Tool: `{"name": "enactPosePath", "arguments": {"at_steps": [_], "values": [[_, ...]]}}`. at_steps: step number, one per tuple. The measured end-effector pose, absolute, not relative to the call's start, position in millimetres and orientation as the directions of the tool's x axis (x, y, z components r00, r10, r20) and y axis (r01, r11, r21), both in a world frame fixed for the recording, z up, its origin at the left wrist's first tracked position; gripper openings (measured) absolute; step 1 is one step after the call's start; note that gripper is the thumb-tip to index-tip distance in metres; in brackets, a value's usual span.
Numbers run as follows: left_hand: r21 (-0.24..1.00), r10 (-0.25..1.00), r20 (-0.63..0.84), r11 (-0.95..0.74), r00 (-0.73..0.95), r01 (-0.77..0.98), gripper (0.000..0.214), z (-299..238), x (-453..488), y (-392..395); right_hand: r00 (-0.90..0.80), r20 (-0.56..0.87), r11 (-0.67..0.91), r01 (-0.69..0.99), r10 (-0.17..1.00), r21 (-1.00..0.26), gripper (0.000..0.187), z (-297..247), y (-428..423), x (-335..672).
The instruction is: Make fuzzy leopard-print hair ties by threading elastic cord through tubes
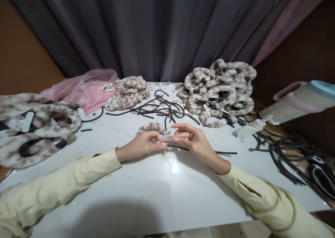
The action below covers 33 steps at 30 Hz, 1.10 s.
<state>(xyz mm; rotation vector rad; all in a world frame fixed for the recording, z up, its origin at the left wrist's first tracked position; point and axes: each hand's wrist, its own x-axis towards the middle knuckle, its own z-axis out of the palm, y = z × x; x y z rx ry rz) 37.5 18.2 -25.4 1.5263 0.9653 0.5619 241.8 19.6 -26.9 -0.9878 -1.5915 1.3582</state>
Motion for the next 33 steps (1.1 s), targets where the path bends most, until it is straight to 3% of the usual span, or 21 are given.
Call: {"name": "enactPosePath", "arguments": {"at_steps": [7,11,14,17,21,33], "values": [[0.964,0.819,-0.180,0.037,0.545,0.263,0.023,-26.7,36.1,18.3,-0.283,0.027,0.054,0.090,0.959,-0.995,0.033,-24.9,17.0,238.5],[0.962,0.822,-0.200,0.060,0.534,0.267,0.023,-25.2,36.3,17.7,-0.226,0.167,0.222,0.245,0.960,-0.944,0.027,-27.2,14.1,240.6],[0.958,0.840,-0.181,0.034,0.511,0.284,0.023,-25.7,36.8,18.5,-0.338,0.383,0.495,0.368,0.860,-0.787,0.025,-28.8,11.3,242.9],[0.959,0.852,-0.166,0.023,0.496,0.282,0.023,-26.0,37.6,19.3,-0.501,0.470,0.672,0.376,0.727,-0.638,0.031,-29.8,10.1,242.6],[0.959,0.840,-0.189,0.047,0.508,0.279,0.023,-21.3,38.4,18.5,-0.600,0.464,0.734,0.348,0.652,-0.582,0.014,-31.1,12.3,240.9],[0.951,0.758,-0.241,0.061,0.606,0.302,0.026,-15.4,33.3,20.2,-0.605,0.624,0.868,0.320,0.495,-0.379,0.022,-31.7,13.0,242.5]]}}
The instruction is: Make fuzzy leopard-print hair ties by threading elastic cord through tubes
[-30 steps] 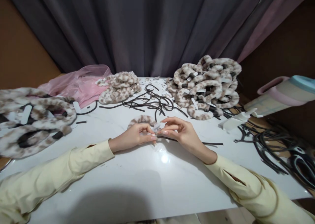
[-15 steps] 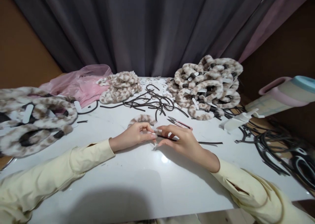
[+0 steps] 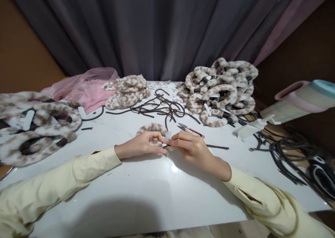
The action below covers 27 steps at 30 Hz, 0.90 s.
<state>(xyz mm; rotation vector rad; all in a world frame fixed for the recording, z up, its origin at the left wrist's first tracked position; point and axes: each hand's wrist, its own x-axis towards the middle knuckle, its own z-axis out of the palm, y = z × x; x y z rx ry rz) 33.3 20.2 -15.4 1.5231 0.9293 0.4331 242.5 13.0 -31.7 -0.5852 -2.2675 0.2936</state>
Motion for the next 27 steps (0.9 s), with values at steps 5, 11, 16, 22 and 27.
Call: {"name": "enactPosePath", "arguments": {"at_steps": [5,11,16,22,27], "values": [[0.967,0.768,-0.209,0.070,0.605,0.246,0.020,-21.9,35.5,19.9,-0.620,0.625,0.880,0.306,0.473,-0.363,0.027,-30.3,12.7,242.1],[0.968,0.785,-0.182,0.036,0.593,0.249,0.018,-23.5,37.2,19.8,-0.559,0.574,0.796,0.339,0.599,-0.501,0.019,-27.2,10.5,241.6],[0.965,0.783,-0.195,0.046,0.591,0.257,0.019,-21.9,36.6,18.9,-0.530,0.468,0.682,0.334,0.707,-0.651,0.016,-24.6,9.7,241.2],[0.967,0.770,-0.200,0.056,0.605,0.248,0.019,-22.4,35.7,20.0,-0.514,0.463,0.666,0.334,0.722,-0.667,0.022,-26.8,11.7,241.3],[0.973,0.760,-0.186,0.053,0.622,0.226,0.022,-23.4,35.0,21.3,-0.557,0.472,0.706,0.340,0.683,-0.621,0.011,-27.7,14.2,241.0]]}}
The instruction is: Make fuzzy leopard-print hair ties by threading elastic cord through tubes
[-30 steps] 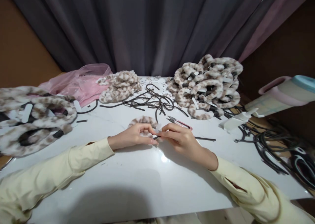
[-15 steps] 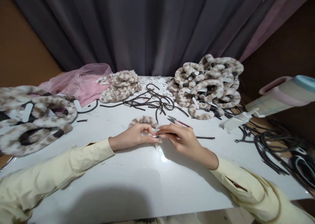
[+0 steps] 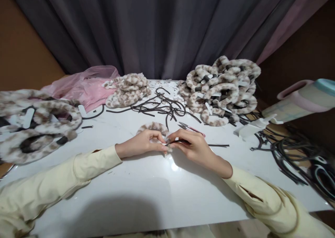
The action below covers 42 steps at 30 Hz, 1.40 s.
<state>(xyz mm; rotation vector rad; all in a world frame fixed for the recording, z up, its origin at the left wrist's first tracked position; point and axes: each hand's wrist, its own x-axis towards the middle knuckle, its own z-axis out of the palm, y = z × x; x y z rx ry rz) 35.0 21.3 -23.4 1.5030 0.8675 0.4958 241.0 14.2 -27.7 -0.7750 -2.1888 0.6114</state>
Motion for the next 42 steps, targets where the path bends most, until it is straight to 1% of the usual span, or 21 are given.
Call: {"name": "enactPosePath", "arguments": {"at_steps": [1,5,8,10,13,18,21,26,30,34,39,42], "values": [[0.972,0.761,-0.187,0.052,0.622,0.228,0.022,-23.1,34.8,21.4,-0.573,0.476,0.720,0.331,0.667,-0.610,0.009,-28.0,14.6,240.8],[0.956,0.760,-0.222,0.046,0.611,0.291,0.023,-19.5,33.6,21.5,-0.609,0.535,0.791,0.286,0.586,-0.541,0.013,-30.0,15.6,240.9],[0.937,0.745,-0.264,0.046,0.612,0.347,0.026,-16.9,32.2,21.5,-0.619,0.587,0.844,0.278,0.523,-0.458,0.018,-31.0,15.6,242.9],[0.937,0.723,-0.285,0.071,0.630,0.343,0.027,-16.2,31.6,21.4,-0.628,0.603,0.868,0.295,0.491,-0.400,0.021,-30.4,15.7,244.7],[0.941,0.708,-0.294,0.098,0.642,0.323,0.027,-15.7,31.9,21.3,-0.641,0.612,0.886,0.322,0.463,-0.332,0.025,-28.4,15.9,246.5],[0.927,0.741,-0.306,0.087,0.598,0.366,0.028,-14.1,33.6,21.3,-0.664,0.601,0.895,0.365,0.444,-0.257,0.030,-26.9,14.6,245.7],[0.931,0.753,-0.283,0.068,0.594,0.357,0.029,-15.9,34.2,21.3,-0.683,0.592,0.900,0.382,0.429,-0.211,0.031,-26.7,12.2,243.6],[0.953,0.786,-0.219,0.043,0.579,0.301,0.023,-26.5,36.2,20.3,-0.699,0.561,0.887,0.431,0.444,-0.165,0.030,-26.7,9.6,240.4],[0.951,0.846,-0.121,-0.052,0.520,0.305,0.021,-33.2,37.2,17.7,-0.693,0.564,0.888,0.416,0.449,-0.196,0.029,-27.1,13.0,241.9],[0.936,0.862,-0.063,-0.125,0.503,0.330,0.020,-32.6,37.1,14.9,-0.701,0.549,0.889,0.397,0.455,-0.229,0.029,-23.4,18.2,248.2],[0.929,0.868,-0.040,-0.151,0.496,0.339,0.020,-30.4,37.9,12.9,-0.743,0.536,0.906,0.410,0.401,-0.109,0.034,-19.3,19.2,253.9],[0.922,0.871,-0.042,-0.155,0.490,0.355,0.019,-30.5,38.1,12.5,-0.770,0.520,0.917,0.393,0.370,-0.070,0.035,-18.2,17.3,253.0]]}}
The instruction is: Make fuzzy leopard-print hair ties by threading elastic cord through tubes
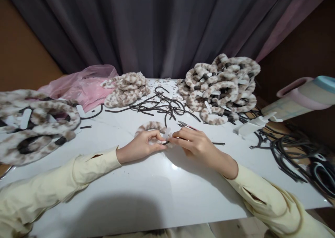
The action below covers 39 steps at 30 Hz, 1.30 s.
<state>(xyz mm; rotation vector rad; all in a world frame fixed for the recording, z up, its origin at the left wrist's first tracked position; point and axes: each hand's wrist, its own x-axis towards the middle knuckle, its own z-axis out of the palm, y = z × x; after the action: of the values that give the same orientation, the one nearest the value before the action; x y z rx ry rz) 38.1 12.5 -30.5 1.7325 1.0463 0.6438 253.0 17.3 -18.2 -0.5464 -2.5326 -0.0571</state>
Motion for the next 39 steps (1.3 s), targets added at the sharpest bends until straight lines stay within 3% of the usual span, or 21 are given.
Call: {"name": "enactPosePath", "arguments": {"at_steps": [15,20,24,30,34,39], "values": [[0.941,0.873,-0.119,-0.053,0.472,0.334,0.024,-25.6,39.5,11.2,-0.781,0.513,0.911,0.412,0.356,-0.007,0.035,-16.3,14.0,250.1],[0.901,0.901,-0.024,-0.168,0.433,0.401,0.022,-29.3,39.8,8.3,-0.795,0.499,0.909,0.415,0.344,0.034,0.032,-15.6,16.8,251.9],[0.855,0.884,0.053,-0.280,0.464,0.437,0.021,-31.0,38.8,4.7,-0.820,0.494,0.898,0.411,0.288,0.157,0.030,-11.0,18.7,254.5],[0.709,0.743,0.215,-0.565,0.634,0.422,0.023,-35.8,40.0,-4.0,-0.819,0.537,0.870,0.402,0.202,0.285,0.023,-8.3,17.8,247.2],[0.664,0.714,0.275,-0.625,0.643,0.410,0.023,-39.2,39.8,-8.3,-0.814,0.515,0.875,0.429,0.267,0.225,0.025,-14.3,17.3,242.5],[0.683,0.768,0.282,-0.582,0.575,0.443,0.013,-41.3,36.6,-10.0,-0.776,0.514,0.894,0.446,0.364,0.039,0.025,-20.4,18.8,242.4]]}}
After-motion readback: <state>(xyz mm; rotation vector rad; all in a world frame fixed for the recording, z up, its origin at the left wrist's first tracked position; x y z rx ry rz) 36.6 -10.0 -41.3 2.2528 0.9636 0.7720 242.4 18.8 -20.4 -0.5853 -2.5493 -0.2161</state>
